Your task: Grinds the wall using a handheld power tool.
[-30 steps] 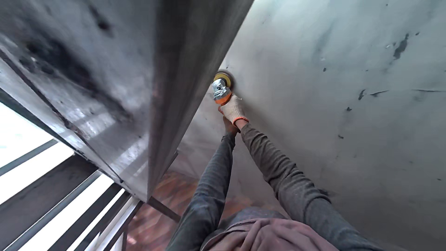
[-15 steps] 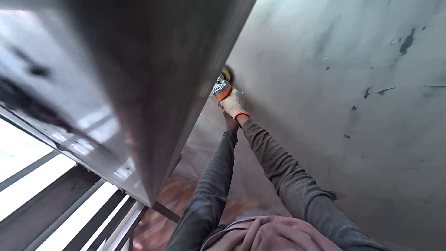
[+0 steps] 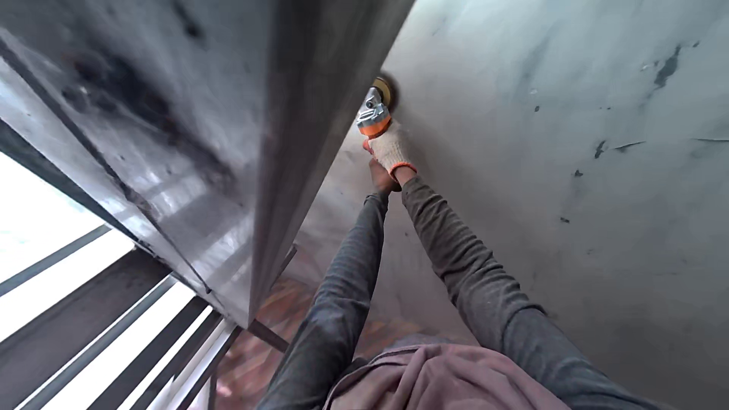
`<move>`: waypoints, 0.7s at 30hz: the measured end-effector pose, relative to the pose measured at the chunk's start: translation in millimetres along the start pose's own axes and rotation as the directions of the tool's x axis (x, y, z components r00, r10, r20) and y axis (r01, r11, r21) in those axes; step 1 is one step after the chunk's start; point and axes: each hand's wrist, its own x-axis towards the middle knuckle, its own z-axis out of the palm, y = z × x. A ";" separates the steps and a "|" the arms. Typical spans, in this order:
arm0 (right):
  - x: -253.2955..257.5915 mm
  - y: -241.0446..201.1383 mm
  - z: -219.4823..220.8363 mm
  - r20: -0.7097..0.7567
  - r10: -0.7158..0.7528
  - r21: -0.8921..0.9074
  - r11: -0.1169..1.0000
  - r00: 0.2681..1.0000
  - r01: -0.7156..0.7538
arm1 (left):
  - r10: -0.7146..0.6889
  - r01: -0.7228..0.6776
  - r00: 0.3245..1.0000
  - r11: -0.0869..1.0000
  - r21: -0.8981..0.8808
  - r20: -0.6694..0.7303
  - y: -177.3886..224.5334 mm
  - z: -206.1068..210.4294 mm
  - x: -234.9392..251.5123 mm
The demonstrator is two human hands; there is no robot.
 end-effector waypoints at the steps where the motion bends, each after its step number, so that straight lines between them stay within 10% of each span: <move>1: 3.7 10.5 6.5 -0.073 -0.042 -0.011 0.999 0.996 0.042 | -0.030 0.029 0.999 0.999 0.041 0.028 -4.2 0.3 -5.7; 10: -25.9 97.4 49.5 -0.006 -0.061 -0.071 0.996 0.998 0.060 | -0.202 0.158 0.974 0.929 -0.334 -0.102 -71.9 36.3 -71.3; 21: -10.3 63.1 27.0 -0.043 -0.152 -0.205 0.969 0.987 0.140 | -0.163 0.162 0.986 0.987 0.012 0.045 -22.8 15.9 -39.4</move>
